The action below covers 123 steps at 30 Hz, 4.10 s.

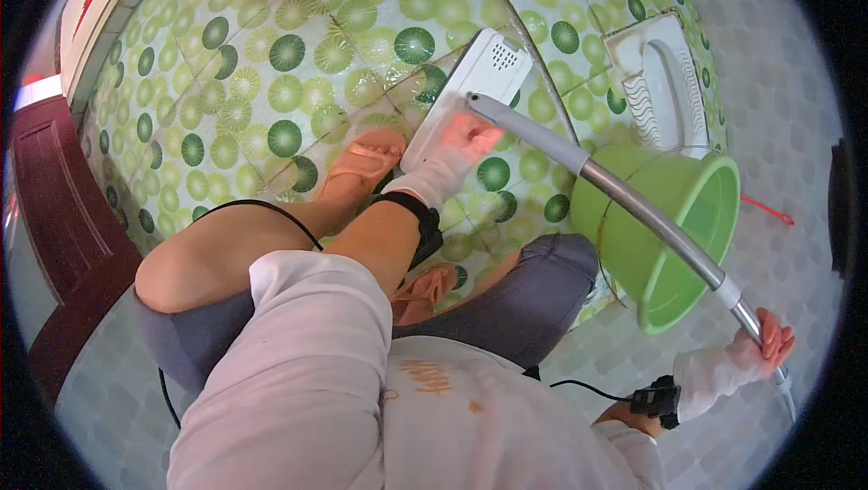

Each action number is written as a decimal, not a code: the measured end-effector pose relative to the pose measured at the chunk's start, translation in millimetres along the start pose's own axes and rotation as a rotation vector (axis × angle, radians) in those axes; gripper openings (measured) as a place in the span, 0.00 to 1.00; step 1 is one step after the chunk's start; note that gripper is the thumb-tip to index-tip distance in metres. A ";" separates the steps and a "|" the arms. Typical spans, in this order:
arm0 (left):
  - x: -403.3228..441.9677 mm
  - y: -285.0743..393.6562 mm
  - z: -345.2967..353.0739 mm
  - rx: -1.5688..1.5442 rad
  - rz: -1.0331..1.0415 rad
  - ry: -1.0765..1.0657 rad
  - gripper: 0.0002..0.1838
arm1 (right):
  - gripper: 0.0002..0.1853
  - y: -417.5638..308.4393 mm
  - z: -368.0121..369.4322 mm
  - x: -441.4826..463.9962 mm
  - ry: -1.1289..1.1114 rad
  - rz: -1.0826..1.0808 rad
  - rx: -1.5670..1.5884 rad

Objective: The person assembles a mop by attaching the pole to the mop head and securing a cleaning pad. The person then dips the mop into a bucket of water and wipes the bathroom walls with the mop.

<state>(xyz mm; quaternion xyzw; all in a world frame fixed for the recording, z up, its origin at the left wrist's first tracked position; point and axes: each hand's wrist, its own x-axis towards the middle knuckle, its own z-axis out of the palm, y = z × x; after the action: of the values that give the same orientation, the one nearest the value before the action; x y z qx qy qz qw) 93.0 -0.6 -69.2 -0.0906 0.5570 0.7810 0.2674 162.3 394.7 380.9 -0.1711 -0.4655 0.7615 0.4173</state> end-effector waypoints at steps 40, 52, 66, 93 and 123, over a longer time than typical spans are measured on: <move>-5.5 15.1 -2.9 0.185 -0.006 -0.118 0.16 | 0.21 -1.4 19.1 -12.9 -0.234 0.194 0.008; -5.8 24.7 -18.6 0.253 -0.273 0.115 0.07 | 0.15 61.6 45.9 -12.4 -0.307 0.249 0.038; 24.1 9.4 -24.4 0.613 -0.190 0.339 0.06 | 0.14 79.0 50.5 3.0 -0.237 0.194 -0.080; 20.8 16.1 -35.4 0.812 0.082 0.246 0.08 | 0.11 103.0 54.4 29.4 -0.152 0.111 -0.158; 45.1 43.6 -65.3 0.829 -0.164 -0.081 0.12 | 0.13 79.9 38.6 -48.7 -0.144 0.058 0.037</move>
<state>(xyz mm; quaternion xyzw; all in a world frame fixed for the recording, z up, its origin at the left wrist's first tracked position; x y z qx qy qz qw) 22.3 -56.6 -77.0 0.0115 0.8040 0.4697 0.3643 128.1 316.7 326.3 -0.1214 -0.4752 0.7921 0.3635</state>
